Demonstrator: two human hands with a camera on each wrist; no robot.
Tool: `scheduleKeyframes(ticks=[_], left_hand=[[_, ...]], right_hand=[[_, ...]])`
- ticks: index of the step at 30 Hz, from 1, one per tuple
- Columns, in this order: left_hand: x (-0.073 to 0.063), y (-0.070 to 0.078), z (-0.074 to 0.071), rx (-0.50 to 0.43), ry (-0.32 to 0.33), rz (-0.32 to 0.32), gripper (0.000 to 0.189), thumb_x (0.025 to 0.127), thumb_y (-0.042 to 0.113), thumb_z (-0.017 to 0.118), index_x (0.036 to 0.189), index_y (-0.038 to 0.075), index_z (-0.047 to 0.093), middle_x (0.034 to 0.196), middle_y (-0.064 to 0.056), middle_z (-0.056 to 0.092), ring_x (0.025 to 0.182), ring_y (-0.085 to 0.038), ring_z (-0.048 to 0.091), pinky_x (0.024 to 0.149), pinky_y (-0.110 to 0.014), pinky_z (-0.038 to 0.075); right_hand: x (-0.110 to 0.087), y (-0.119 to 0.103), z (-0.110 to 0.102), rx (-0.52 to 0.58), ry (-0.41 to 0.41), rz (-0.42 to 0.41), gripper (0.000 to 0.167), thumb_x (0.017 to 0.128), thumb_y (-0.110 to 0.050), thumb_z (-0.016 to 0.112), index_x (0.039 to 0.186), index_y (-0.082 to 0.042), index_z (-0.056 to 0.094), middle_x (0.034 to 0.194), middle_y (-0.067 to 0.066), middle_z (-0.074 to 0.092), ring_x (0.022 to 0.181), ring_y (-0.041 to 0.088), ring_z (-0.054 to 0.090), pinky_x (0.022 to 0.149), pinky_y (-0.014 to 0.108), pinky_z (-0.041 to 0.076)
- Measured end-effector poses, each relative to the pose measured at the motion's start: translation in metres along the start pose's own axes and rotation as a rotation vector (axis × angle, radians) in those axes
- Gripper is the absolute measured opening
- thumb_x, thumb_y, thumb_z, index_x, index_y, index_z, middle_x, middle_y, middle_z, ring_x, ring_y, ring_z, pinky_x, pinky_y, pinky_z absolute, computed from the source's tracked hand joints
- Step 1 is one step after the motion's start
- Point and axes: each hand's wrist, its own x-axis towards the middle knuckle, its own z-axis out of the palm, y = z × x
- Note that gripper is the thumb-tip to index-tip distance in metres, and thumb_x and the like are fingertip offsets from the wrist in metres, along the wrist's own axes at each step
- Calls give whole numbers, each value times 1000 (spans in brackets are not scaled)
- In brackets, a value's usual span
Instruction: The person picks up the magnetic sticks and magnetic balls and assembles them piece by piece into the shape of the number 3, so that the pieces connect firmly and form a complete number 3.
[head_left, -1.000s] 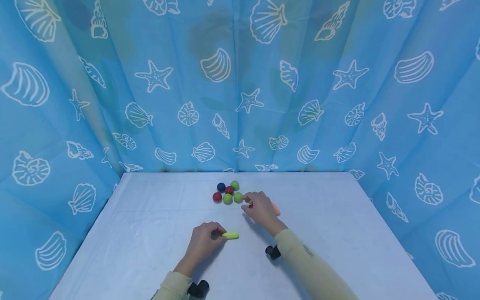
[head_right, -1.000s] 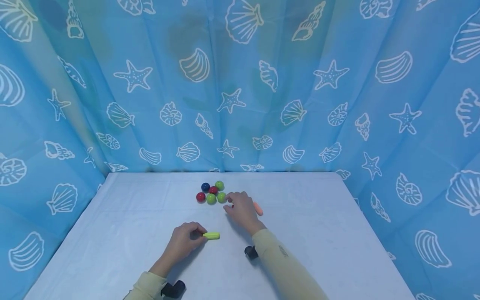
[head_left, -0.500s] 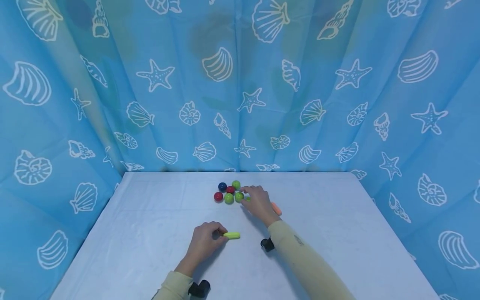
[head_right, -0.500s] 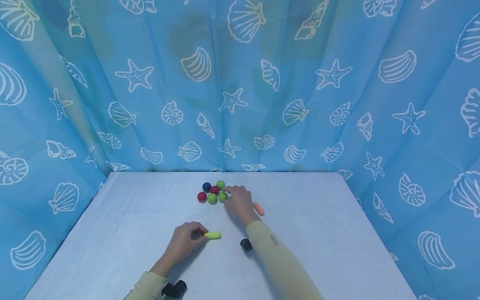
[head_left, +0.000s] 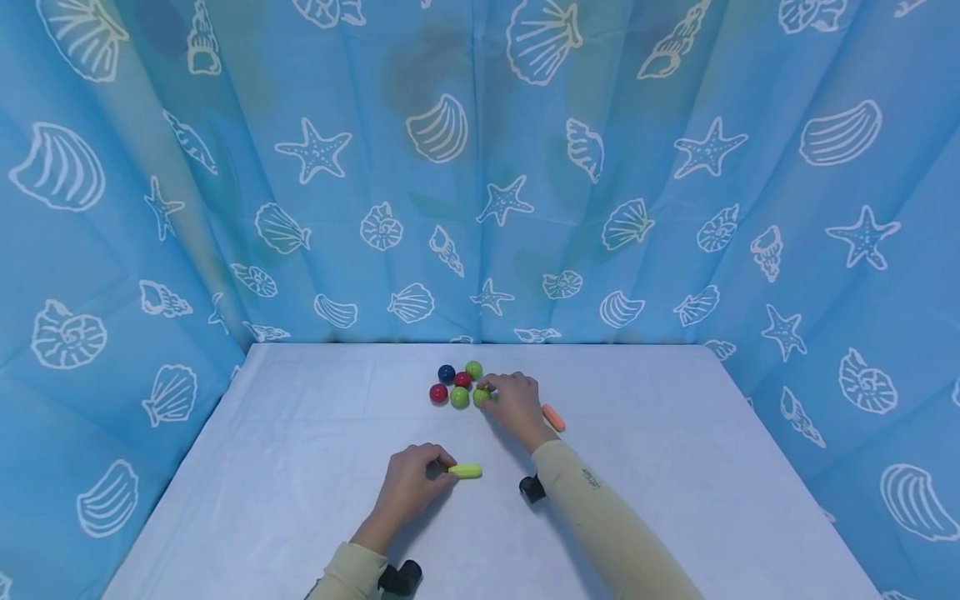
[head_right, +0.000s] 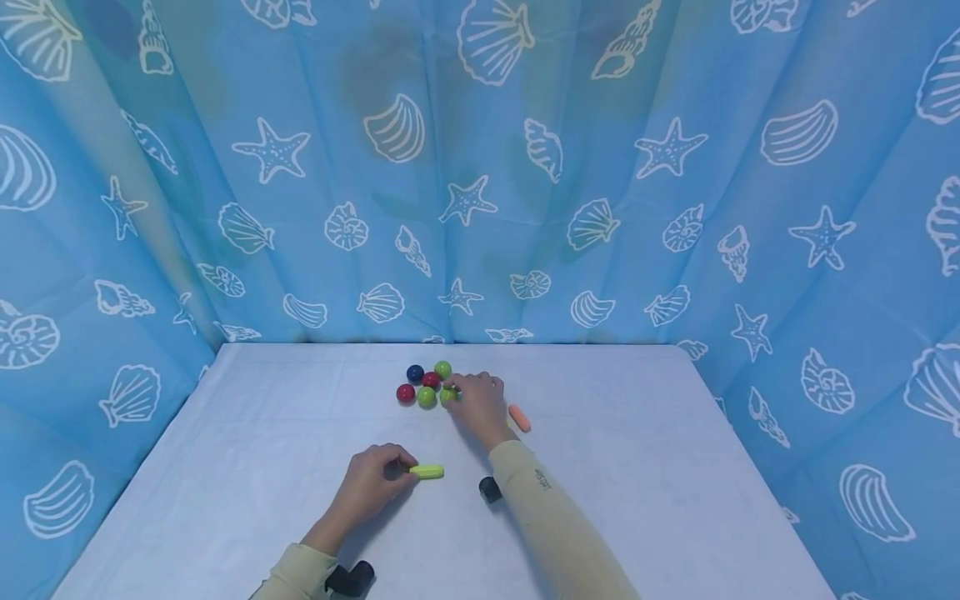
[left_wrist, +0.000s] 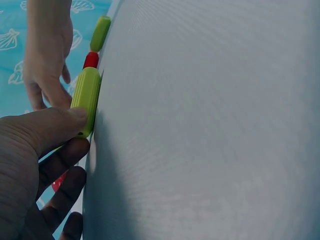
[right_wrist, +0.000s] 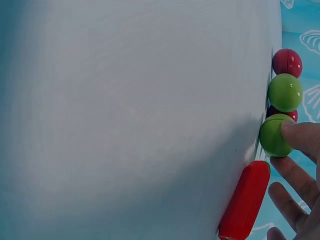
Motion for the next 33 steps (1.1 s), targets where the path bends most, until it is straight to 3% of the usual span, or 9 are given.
scheduleKeyframes(ticks=[16, 25, 33], left_hand=[[2, 0, 0, 6, -13, -19, 15, 84, 22, 84, 95, 23, 74, 88, 13, 68, 87, -10, 61, 82, -39, 51], [2, -3, 3, 20, -6, -8, 15, 84, 24, 84, 94, 24, 73, 88, 15, 67, 85, -8, 60, 81, -36, 49], [2, -3, 2, 16, -3, 5, 15, 83, 22, 84, 94, 23, 73, 88, 14, 68, 85, -8, 59, 80, -36, 49]], right_hand=[[-12, -4, -4, -28, -48, 8, 26, 89, -32, 79, 115, -27, 76, 98, -5, 69, 98, 19, 50, 94, 43, 38], [-27, -4, -9, 41, -93, -10, 25, 88, -31, 80, 112, -28, 75, 101, -5, 70, 98, 19, 52, 93, 47, 42], [-39, 0, -11, 110, -156, -23, 23, 89, -28, 79, 112, -27, 75, 100, -6, 68, 90, 15, 58, 83, 37, 52]])
